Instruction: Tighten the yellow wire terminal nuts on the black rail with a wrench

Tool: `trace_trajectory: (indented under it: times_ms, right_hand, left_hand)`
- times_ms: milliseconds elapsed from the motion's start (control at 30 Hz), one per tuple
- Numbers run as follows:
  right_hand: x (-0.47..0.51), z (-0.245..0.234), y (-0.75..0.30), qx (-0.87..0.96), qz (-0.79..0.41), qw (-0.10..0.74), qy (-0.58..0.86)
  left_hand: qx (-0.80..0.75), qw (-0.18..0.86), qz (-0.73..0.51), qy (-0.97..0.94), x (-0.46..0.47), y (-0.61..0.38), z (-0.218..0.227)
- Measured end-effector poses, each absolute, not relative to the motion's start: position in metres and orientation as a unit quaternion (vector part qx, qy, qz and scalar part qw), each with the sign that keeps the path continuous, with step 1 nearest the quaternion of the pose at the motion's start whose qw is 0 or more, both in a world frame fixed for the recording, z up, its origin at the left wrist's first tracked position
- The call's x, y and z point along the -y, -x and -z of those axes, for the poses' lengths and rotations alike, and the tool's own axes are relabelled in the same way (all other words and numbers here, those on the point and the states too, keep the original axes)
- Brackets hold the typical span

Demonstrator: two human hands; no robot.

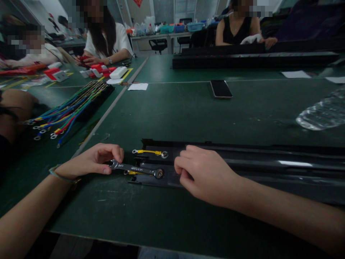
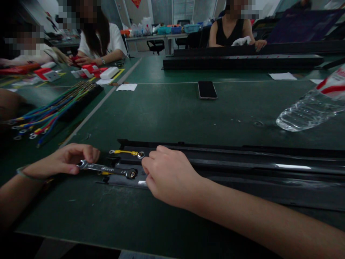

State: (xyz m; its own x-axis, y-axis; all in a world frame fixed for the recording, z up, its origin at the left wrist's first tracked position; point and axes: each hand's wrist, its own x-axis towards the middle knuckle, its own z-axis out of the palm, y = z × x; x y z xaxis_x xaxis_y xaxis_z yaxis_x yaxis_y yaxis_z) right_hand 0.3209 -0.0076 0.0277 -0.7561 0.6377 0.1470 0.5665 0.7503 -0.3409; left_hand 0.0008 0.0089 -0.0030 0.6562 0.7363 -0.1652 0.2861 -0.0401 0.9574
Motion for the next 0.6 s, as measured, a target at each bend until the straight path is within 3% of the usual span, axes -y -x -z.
trace_trajectory:
  times_ms: [600]
  right_hand:
    - [0.008,-0.0277,-0.3212,0.928,-0.135,0.124,0.324]
  left_hand:
    - [-0.372,0.582,-0.192,-0.697,-0.0075,-0.004,0.0008]
